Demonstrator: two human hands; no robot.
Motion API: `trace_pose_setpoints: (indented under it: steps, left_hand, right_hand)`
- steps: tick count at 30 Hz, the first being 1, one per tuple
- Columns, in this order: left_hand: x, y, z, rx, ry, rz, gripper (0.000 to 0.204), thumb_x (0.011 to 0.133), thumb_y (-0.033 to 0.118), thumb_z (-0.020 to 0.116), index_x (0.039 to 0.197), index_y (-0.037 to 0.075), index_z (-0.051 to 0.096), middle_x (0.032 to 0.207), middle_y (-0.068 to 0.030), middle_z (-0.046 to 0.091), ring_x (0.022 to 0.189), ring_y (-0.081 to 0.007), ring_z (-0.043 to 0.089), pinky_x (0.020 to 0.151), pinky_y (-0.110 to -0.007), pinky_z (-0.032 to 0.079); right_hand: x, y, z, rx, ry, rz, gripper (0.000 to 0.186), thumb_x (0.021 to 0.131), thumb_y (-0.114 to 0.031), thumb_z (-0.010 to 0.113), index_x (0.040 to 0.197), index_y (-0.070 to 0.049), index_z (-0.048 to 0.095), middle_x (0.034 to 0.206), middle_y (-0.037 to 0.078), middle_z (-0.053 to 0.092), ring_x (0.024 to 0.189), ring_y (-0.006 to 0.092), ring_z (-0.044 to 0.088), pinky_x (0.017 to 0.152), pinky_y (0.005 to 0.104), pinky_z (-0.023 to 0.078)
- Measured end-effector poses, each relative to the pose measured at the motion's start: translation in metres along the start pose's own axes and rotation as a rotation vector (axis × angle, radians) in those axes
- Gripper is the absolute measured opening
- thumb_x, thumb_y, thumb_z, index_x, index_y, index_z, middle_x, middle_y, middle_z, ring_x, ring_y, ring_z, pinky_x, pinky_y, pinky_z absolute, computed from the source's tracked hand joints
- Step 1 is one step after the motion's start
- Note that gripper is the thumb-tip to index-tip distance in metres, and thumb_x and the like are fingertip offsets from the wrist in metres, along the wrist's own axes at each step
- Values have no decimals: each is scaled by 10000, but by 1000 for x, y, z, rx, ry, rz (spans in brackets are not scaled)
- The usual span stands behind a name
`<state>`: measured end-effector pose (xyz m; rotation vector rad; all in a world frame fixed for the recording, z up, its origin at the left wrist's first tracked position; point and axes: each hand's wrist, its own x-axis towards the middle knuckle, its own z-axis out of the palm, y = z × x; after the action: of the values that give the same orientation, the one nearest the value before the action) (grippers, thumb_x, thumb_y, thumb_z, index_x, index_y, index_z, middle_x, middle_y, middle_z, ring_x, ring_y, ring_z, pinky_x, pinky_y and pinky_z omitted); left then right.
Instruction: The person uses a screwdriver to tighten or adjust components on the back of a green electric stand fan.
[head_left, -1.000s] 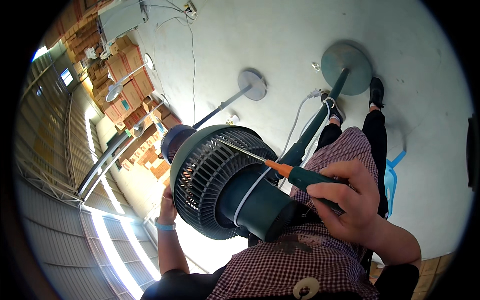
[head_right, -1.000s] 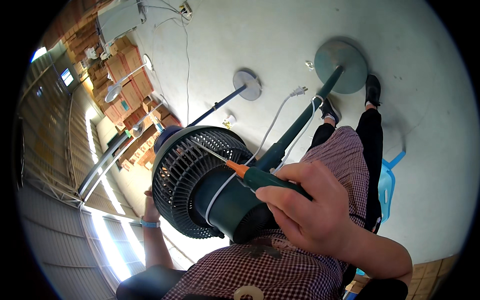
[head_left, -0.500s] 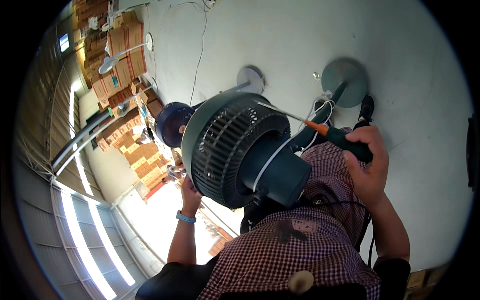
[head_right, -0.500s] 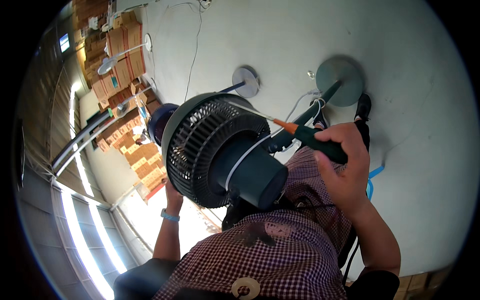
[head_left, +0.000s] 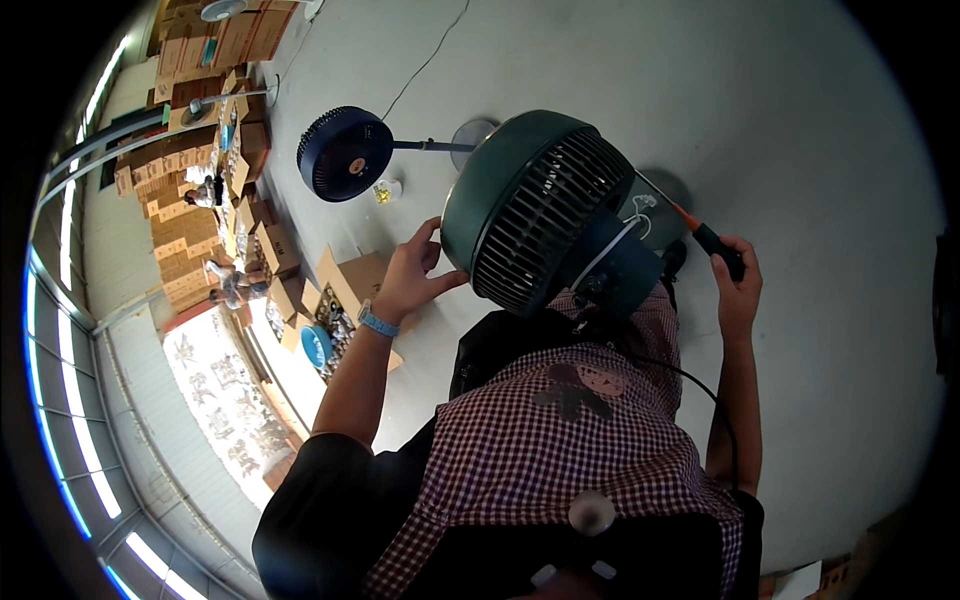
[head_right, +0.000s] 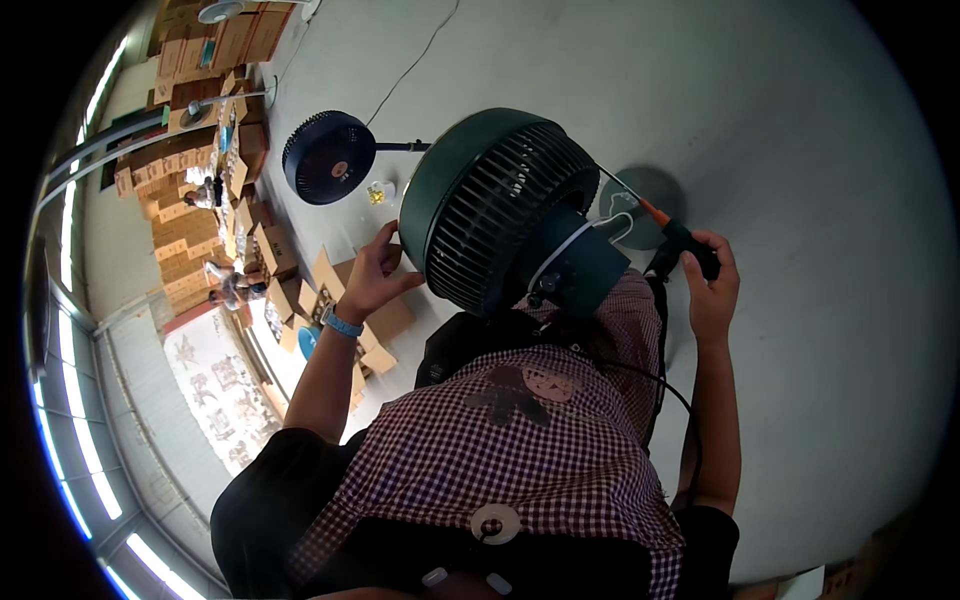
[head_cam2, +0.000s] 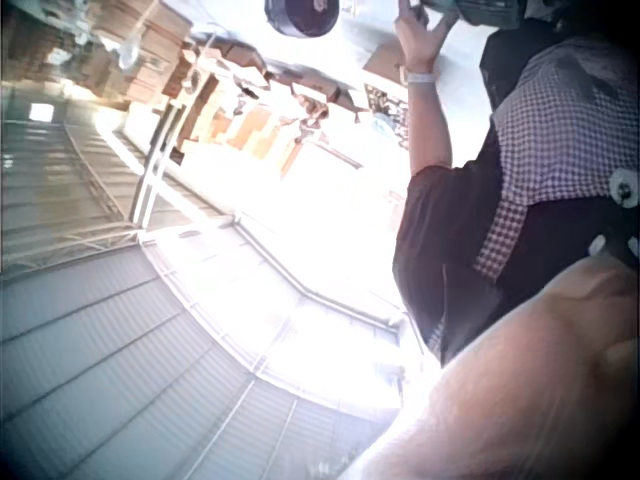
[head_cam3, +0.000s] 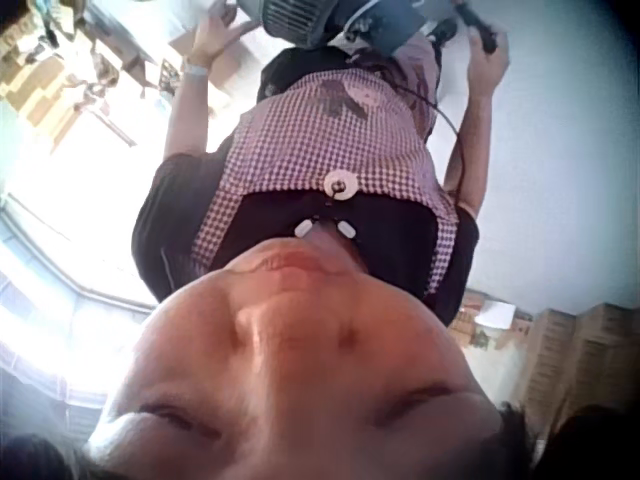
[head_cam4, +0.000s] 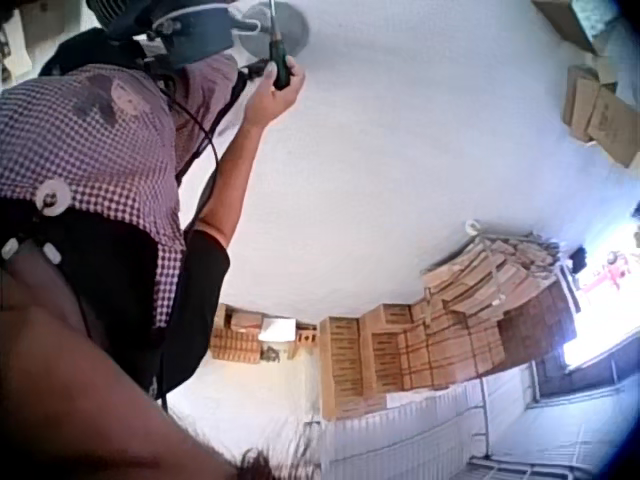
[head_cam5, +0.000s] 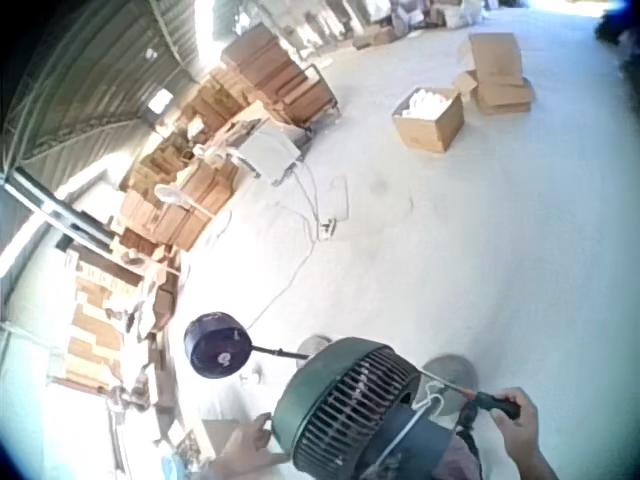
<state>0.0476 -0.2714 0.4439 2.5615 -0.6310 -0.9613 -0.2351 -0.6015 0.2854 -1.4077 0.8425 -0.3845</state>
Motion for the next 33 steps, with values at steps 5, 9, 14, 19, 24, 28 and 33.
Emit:
trace_pose_setpoints:
  steps: [5, 9, 14, 19, 24, 28, 33]
  left_hand:
    - [9, 25, 10, 128, 37, 55, 769, 641, 338, 765, 1269, -19, 504, 545, -33, 455, 479, -143, 442, 511, -285, 372]
    - [27, 24, 11, 261, 67, 97, 741, 644, 376, 725, 1241, -11, 519, 571, -77, 540, 511, -216, 552, 523, -335, 438]
    - [36, 28, 4, 378, 290, 44, 617, 660, 396, 710, 1138, 40, 555, 654, -129, 622, 619, -334, 630, 590, -415, 502]
    - [43, 20, 16, 462, 469, 150, 504, 694, 406, 729, 1007, 52, 555, 689, -148, 646, 660, -359, 642, 607, -442, 503]
    - [48, 29, -5, 215, 548, 258, 412, 689, 303, 798, 861, 27, 543, 677, -82, 582, 575, -173, 547, 560, -306, 455]
    - [50, 37, -19, 76, 626, 363, 429, 688, 296, 809, 805, 22, 501, 623, 41, 391, 569, -39, 343, 503, -205, 282]
    - [50, -5, -24, 88, 640, 337, 454, 717, 362, 790, 833, 40, 492, 653, 83, 359, 580, -26, 287, 504, -214, 210]
  right_hand:
    - [1, 5, -10, -98, 5, -33, 222, 884, -39, 624, 1099, -21, 576, 983, 26, 577, 860, 99, 532, 801, 234, 439]
    - [8, 11, -8, -142, 15, -72, 220, 874, -35, 632, 1087, -22, 583, 965, 29, 591, 855, 104, 536, 791, 247, 443]
    - [2, 9, -5, -164, 47, -95, 239, 847, -35, 648, 1081, -35, 599, 938, 23, 608, 839, 112, 549, 778, 248, 445]
    - [-2, 4, -1, -131, 77, -68, 230, 843, -33, 650, 1070, -27, 614, 957, 33, 625, 858, 121, 568, 791, 255, 459]
    - [-3, 3, 10, 18, 60, -62, 203, 868, -65, 642, 1065, -19, 629, 932, 35, 630, 835, 110, 577, 766, 247, 464]
    - [-1, 5, 24, 282, -18, 248, 186, 937, -147, 596, 1045, -5, 650, 893, 26, 626, 783, 70, 568, 661, 217, 457]
    - [3, 5, 42, 238, -39, 131, 193, 898, -124, 632, 1054, -13, 656, 894, 34, 628, 821, 101, 584, 709, 258, 480]
